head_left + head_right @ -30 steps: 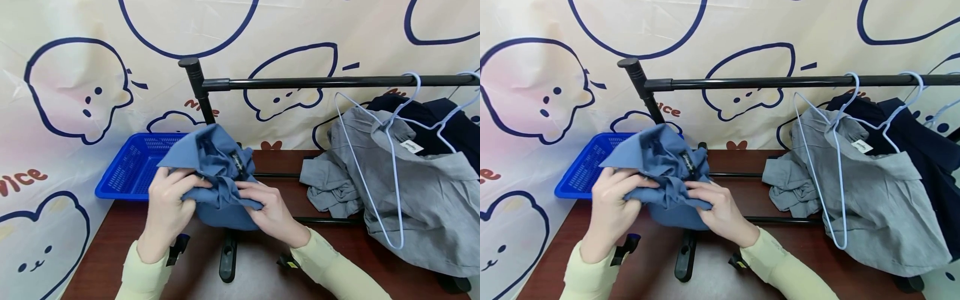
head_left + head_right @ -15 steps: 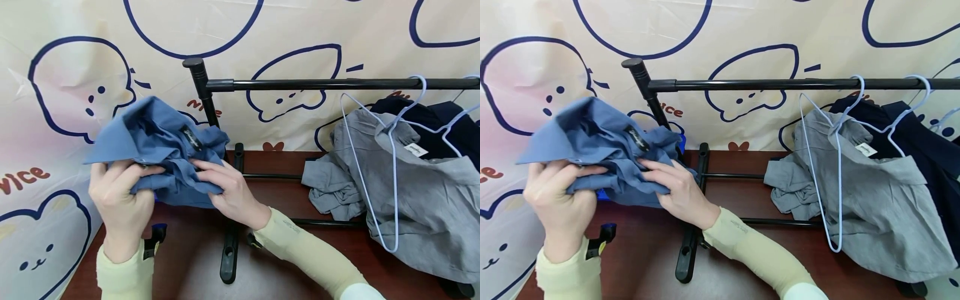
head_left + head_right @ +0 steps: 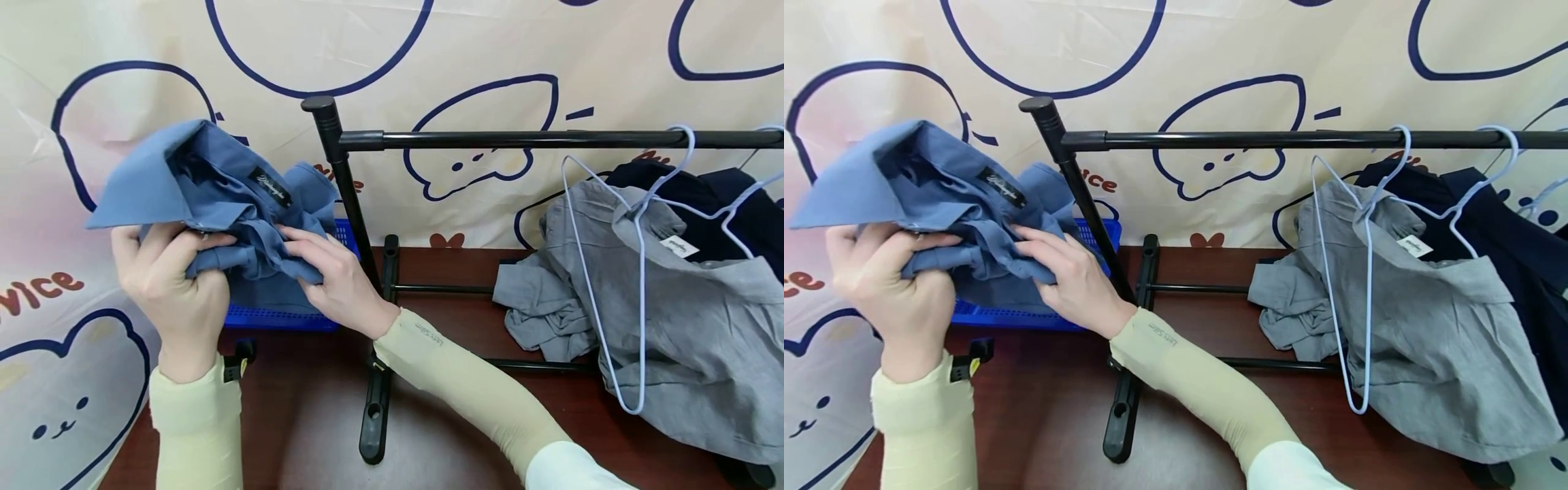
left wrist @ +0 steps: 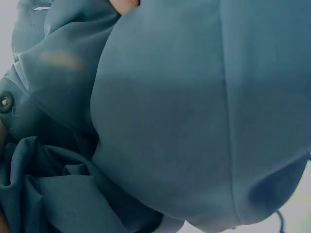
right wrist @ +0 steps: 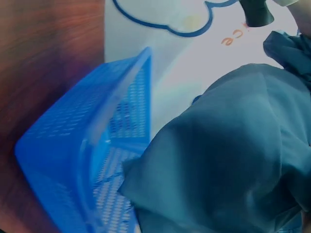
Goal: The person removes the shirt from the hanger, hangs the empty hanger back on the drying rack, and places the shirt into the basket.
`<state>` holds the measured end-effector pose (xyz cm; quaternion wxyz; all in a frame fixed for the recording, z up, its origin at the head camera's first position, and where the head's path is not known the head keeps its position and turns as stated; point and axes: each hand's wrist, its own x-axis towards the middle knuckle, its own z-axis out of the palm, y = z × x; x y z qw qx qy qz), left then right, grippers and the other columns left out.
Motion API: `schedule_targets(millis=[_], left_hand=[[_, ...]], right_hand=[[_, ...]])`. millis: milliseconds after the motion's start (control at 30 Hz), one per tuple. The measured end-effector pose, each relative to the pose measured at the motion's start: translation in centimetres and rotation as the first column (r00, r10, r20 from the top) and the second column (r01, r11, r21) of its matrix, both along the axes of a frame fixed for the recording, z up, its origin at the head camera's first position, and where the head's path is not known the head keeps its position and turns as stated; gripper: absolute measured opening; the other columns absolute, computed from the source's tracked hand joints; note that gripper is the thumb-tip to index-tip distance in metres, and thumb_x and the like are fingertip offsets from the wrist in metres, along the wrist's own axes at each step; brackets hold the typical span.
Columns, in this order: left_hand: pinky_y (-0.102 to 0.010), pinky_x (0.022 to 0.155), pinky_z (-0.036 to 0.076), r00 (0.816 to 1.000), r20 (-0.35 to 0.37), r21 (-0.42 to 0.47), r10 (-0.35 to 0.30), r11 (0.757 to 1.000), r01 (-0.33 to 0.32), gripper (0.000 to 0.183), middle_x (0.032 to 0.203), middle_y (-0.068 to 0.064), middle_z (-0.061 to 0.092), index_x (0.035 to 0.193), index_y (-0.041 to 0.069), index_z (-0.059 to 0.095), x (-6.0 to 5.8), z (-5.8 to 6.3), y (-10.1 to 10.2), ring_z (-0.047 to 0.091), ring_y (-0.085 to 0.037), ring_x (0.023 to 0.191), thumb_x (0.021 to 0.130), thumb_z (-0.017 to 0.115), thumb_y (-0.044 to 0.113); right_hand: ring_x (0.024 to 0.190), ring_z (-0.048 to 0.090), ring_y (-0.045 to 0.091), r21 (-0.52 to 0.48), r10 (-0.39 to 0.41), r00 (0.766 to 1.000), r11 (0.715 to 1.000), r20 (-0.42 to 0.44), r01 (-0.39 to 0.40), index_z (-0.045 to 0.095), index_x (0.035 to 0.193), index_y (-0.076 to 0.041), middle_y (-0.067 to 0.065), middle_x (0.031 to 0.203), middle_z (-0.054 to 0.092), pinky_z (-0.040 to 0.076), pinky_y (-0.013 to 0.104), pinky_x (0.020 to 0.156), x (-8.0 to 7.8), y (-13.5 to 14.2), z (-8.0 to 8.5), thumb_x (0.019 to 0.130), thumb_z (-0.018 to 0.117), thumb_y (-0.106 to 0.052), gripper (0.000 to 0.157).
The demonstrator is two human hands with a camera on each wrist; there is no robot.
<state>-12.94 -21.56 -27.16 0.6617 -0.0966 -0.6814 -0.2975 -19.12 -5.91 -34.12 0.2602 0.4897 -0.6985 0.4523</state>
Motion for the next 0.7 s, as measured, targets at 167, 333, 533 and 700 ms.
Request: schedule_targets(millis=[167,333,533,700], left_hand=[[-0.047,0.097,0.041,0.998,0.065,-0.053,-0.017,0.998,0.02,0.032,0.084,-0.02,0.073,0.064,-0.001,0.071,-1.5,-1.5,-1.2,0.057,-0.045,0.094,0.093,0.072,0.014],[-0.047,0.1,0.039,0.984,0.177,-0.078,-0.015,0.997,0.029,0.034,0.093,-0.018,0.074,0.067,-0.001,0.074,-3.1,-3.5,-2.5,0.057,-0.046,0.097,0.097,0.06,0.007],[-0.046,0.101,0.038,0.954,0.299,-0.08,-0.009,0.996,0.034,0.037,0.101,-0.012,0.076,0.07,0.002,0.077,-4.7,-6.2,-4.2,0.055,-0.042,0.105,0.094,0.049,-0.001],[-0.044,0.098,0.038,0.931,0.364,-0.048,-0.027,0.998,0.048,0.038,0.102,-0.011,0.076,0.073,0.004,0.078,-5.7,-8.2,-5.0,0.055,-0.041,0.103,0.087,0.045,-0.008]], right_hand=[[0.139,0.044,0.017,0.02,-0.013,0.998,1.0,0.059,0.012,0.065,0.126,0.0,0.013,0.147,0.053,0.028,0.031,0.115,-1.1,-0.7,-1.6,0.098,0.064,0.0,0.029],[0.139,0.045,0.019,0.077,-0.037,0.991,0.997,0.13,0.027,0.062,0.13,0.0,0.013,0.15,0.05,0.03,0.027,0.113,-1.7,-0.9,-3.5,0.097,0.067,-0.004,0.033],[0.137,0.047,0.019,0.159,-0.081,0.979,0.986,0.185,0.052,0.06,0.133,-0.001,0.012,0.15,0.047,0.032,0.025,0.112,-2.2,-0.9,-5.2,0.097,0.069,-0.006,0.038],[0.137,0.045,0.019,0.251,-0.122,0.968,0.966,0.221,0.064,0.058,0.137,-0.004,0.011,0.152,0.044,0.031,0.026,0.113,-2.5,-0.7,-6.4,0.097,0.07,-0.01,0.042]])
